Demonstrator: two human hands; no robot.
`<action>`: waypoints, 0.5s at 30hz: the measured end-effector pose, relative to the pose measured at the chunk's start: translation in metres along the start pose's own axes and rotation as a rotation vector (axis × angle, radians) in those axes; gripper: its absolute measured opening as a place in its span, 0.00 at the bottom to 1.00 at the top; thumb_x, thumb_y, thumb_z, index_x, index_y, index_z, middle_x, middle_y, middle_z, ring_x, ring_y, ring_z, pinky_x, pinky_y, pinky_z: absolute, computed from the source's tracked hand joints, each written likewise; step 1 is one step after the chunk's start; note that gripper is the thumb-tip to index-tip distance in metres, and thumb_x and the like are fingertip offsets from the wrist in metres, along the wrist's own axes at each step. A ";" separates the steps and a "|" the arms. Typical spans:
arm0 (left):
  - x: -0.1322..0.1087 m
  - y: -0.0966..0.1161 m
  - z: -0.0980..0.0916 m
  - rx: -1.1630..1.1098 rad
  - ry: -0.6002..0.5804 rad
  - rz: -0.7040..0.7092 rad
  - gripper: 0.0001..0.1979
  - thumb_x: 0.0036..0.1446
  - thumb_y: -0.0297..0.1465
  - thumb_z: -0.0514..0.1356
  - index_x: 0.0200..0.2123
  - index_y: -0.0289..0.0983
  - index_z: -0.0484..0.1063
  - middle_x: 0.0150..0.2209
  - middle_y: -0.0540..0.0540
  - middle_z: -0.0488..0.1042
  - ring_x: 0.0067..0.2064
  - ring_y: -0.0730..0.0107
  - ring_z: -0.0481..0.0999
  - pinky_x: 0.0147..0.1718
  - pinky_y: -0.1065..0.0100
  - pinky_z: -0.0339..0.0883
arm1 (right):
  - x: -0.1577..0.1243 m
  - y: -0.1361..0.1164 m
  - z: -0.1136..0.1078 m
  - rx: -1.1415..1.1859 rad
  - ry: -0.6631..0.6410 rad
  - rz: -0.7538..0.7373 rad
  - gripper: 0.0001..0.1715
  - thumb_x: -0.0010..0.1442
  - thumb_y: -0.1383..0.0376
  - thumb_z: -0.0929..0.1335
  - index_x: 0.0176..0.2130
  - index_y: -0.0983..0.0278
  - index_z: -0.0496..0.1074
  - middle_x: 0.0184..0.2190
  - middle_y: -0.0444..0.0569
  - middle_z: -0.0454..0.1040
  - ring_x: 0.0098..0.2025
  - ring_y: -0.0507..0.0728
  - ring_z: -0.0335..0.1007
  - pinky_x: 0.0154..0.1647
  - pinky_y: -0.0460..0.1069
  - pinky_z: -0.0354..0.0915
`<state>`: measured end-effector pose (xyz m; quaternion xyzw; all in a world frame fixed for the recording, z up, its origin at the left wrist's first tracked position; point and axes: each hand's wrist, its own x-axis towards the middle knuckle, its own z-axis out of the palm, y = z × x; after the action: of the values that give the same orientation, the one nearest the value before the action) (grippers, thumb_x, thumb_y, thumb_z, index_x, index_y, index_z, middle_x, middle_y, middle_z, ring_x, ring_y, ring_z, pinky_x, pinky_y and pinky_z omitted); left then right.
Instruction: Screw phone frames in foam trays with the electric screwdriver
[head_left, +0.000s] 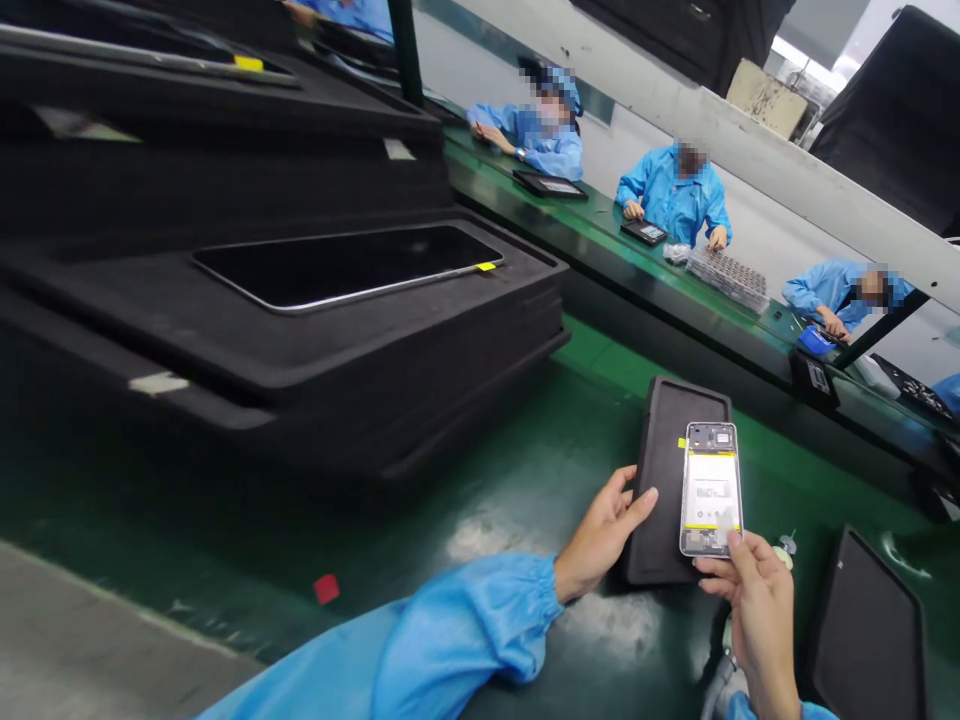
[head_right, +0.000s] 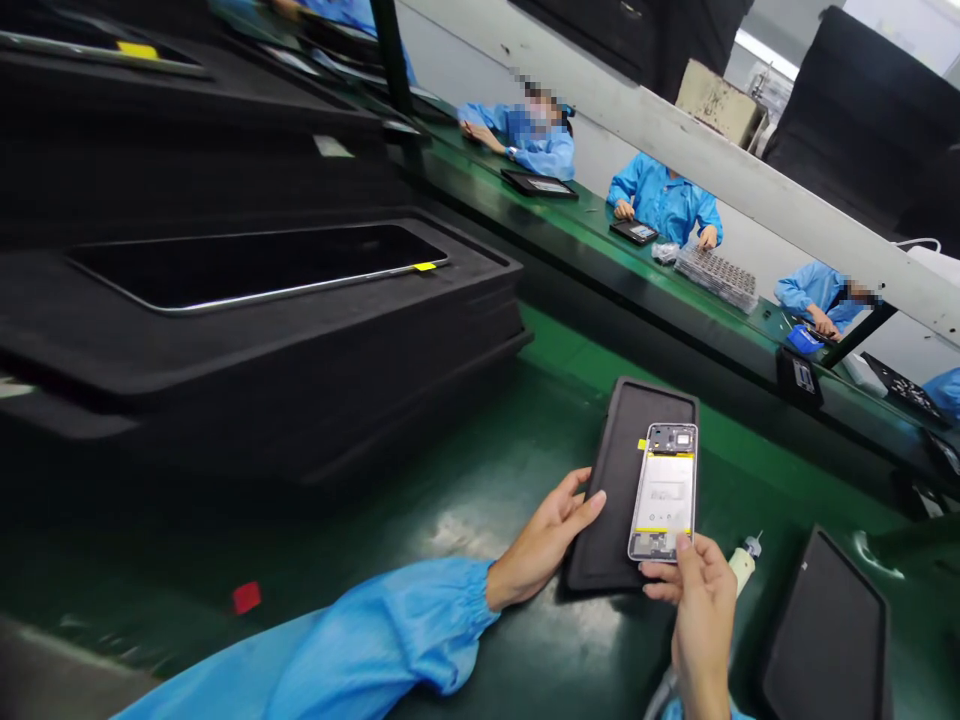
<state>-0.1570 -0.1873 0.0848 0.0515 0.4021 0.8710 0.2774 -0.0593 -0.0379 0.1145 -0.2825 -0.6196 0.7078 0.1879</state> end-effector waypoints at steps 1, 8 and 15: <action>0.000 0.000 0.000 -0.002 -0.005 0.002 0.31 0.45 0.43 0.70 0.47 0.38 0.61 0.41 0.43 0.77 0.41 0.60 0.78 0.41 0.62 0.72 | 0.000 -0.001 0.000 -0.045 0.027 -0.050 0.32 0.45 0.45 0.74 0.37 0.68 0.70 0.26 0.50 0.77 0.25 0.56 0.75 0.22 0.45 0.70; -0.003 -0.003 0.002 -0.026 -0.026 -0.017 0.29 0.45 0.41 0.70 0.46 0.37 0.62 0.38 0.43 0.78 0.40 0.61 0.78 0.42 0.63 0.71 | -0.005 0.008 0.021 -0.905 0.148 -0.806 0.24 0.63 0.52 0.63 0.43 0.68 0.75 0.42 0.60 0.76 0.42 0.64 0.75 0.43 0.55 0.69; 0.001 0.005 -0.007 -0.049 0.019 -0.047 0.26 0.45 0.41 0.69 0.44 0.37 0.65 0.33 0.46 0.78 0.34 0.64 0.78 0.37 0.66 0.70 | -0.010 0.009 0.010 -0.905 0.199 -0.812 0.21 0.59 0.51 0.67 0.42 0.65 0.75 0.41 0.57 0.76 0.40 0.62 0.74 0.43 0.55 0.69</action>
<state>-0.1627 -0.1940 0.0840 0.0269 0.3846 0.8742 0.2952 -0.0572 -0.0530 0.1084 -0.1403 -0.8961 0.2169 0.3610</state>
